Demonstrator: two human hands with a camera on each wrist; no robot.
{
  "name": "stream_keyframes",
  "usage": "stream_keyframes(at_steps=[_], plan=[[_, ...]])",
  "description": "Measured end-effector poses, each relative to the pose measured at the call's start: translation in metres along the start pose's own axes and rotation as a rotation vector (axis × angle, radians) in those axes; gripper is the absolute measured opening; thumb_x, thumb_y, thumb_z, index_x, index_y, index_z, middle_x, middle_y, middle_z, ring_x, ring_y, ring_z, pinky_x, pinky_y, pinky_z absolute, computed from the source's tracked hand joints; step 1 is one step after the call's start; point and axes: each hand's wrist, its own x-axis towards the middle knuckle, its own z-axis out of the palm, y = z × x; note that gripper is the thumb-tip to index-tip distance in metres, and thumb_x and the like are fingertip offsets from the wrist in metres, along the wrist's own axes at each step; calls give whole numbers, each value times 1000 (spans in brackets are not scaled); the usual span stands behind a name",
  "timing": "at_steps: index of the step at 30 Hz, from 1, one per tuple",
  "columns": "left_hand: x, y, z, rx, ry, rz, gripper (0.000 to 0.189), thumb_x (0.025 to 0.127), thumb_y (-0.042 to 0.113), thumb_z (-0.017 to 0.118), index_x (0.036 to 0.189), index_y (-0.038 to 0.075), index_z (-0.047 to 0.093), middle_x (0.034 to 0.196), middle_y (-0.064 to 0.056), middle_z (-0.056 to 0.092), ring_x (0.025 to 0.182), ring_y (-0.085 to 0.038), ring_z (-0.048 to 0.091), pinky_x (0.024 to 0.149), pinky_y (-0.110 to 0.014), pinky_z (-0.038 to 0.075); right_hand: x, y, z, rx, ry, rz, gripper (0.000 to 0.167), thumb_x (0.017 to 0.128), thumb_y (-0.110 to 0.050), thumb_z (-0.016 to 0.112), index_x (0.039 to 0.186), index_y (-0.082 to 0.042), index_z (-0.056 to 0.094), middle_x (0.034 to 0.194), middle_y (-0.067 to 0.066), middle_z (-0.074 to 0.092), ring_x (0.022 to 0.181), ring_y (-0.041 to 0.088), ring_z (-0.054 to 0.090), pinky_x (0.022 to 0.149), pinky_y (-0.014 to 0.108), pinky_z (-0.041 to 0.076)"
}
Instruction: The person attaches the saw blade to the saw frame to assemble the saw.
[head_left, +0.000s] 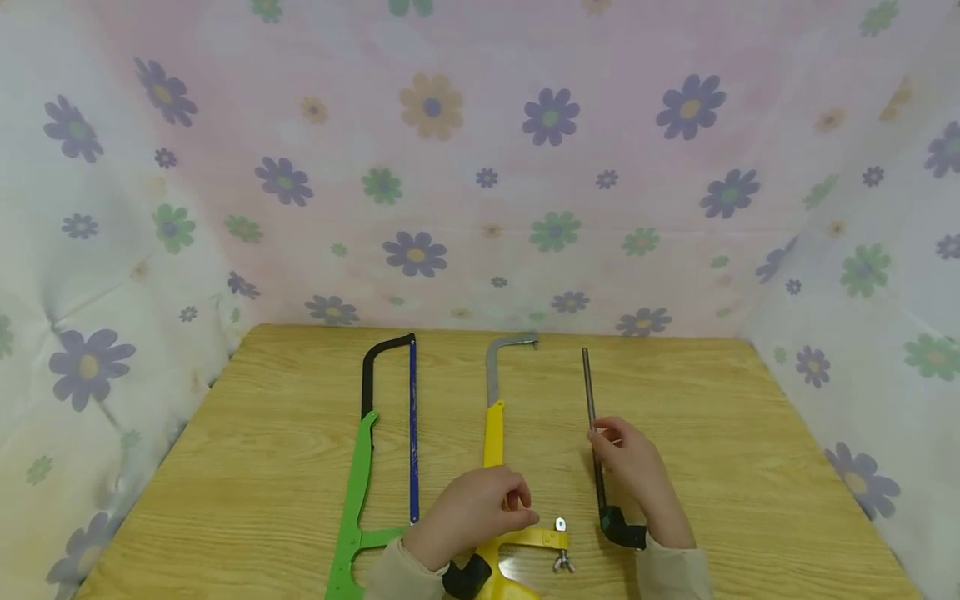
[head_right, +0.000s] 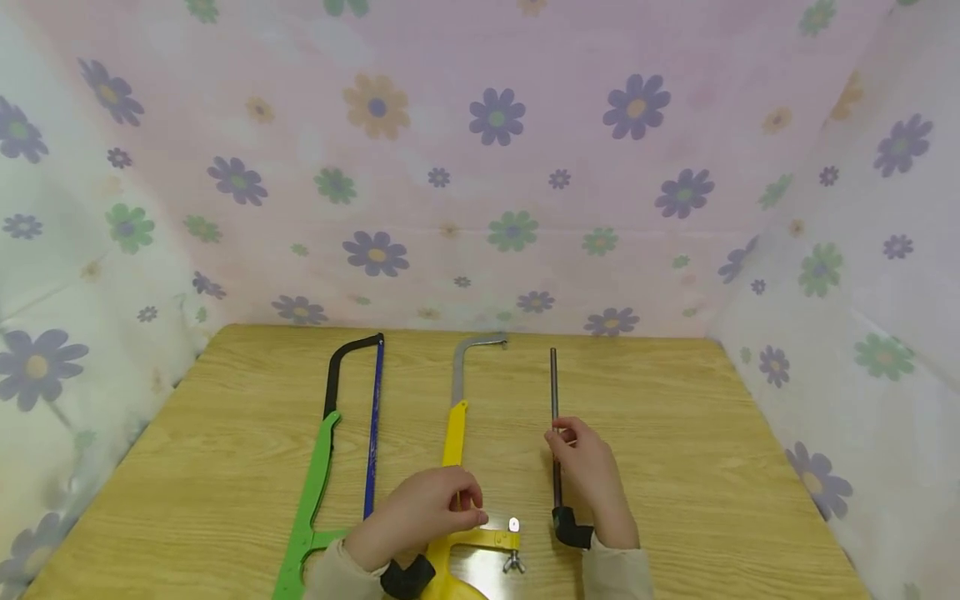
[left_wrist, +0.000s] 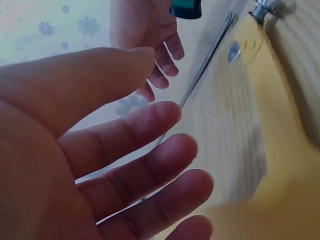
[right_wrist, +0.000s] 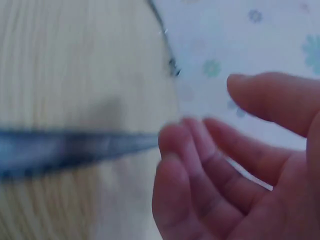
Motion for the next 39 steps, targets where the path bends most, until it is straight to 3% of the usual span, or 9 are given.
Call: stream_keyframes(at_steps=[7, 10, 12, 14, 19, 25, 31, 39], plan=[[6, 8, 16, 16, -40, -21, 19, 78, 46, 63, 80, 27, 61, 67, 17, 46, 56, -1, 44, 51, -21, 37, -2, 14, -3, -201, 31, -4, 50, 86, -27, 57, 122, 7, 48, 103, 17, 58, 93, 30, 55, 76, 43, 42], [5, 9, 19, 43, -52, -32, 20, 76, 48, 64, 78, 28, 61, 66, 17, 46, 54, -1, 43, 50, -21, 36, -3, 13, 2, -283, 19, -36, 32, 82, -25, 62, 96, 3, 59, 81, 13, 57, 74, 26, 53, 63, 38, 42], [4, 9, 21, 60, -51, -27, 21, 75, 48, 65, 78, 27, 61, 64, 17, 45, 54, -1, 43, 49, -21, 36, -4, 11, 5, -341, 29, -52, 23, 80, -21, 64, 76, -1, 54, 68, 8, 48, 61, 21, 45, 52, 32, 35], [3, 8, 21, 80, -47, -17, 21, 74, 48, 66, 77, 27, 61, 64, 18, 45, 54, 0, 43, 49, -21, 35, -5, 9, 7, -385, 39, -53, 25, 78, -16, 63, 66, -6, 43, 63, 6, 37, 56, 19, 35, 48, 29, 26], [3, 7, 21, 100, -58, -12, 21, 73, 47, 67, 75, 28, 60, 63, 18, 44, 53, 0, 42, 49, -21, 34, -8, 6, 6, -452, 98, -34, 1, 75, -2, 53, 74, -3, 52, 73, 11, 44, 60, 21, 37, 48, 30, 27], [3, 5, 19, 98, -60, -1, 20, 74, 46, 67, 73, 27, 59, 62, 18, 44, 52, 0, 41, 49, -20, 34, -7, 8, 0, -464, 147, -39, 29, 75, 3, 52, 103, 7, 60, 87, 22, 57, 66, 26, 50, 52, 37, 40], [5, 2, 19, 105, -62, 9, 21, 74, 46, 67, 73, 27, 59, 61, 18, 44, 52, 0, 41, 48, -20, 34, -6, 12, -9, -447, 150, 3, 21, 73, 2, 53, 91, 6, 62, 84, 16, 61, 71, 27, 55, 61, 43, 43], [7, -3, 20, 127, -72, 36, 20, 73, 47, 67, 74, 29, 60, 62, 19, 44, 53, 1, 41, 48, -20, 34, -5, 16, -13, -449, 104, 17, 16, 74, -2, 55, 87, 3, 63, 79, 11, 58, 67, 24, 51, 60, 39, 41]])
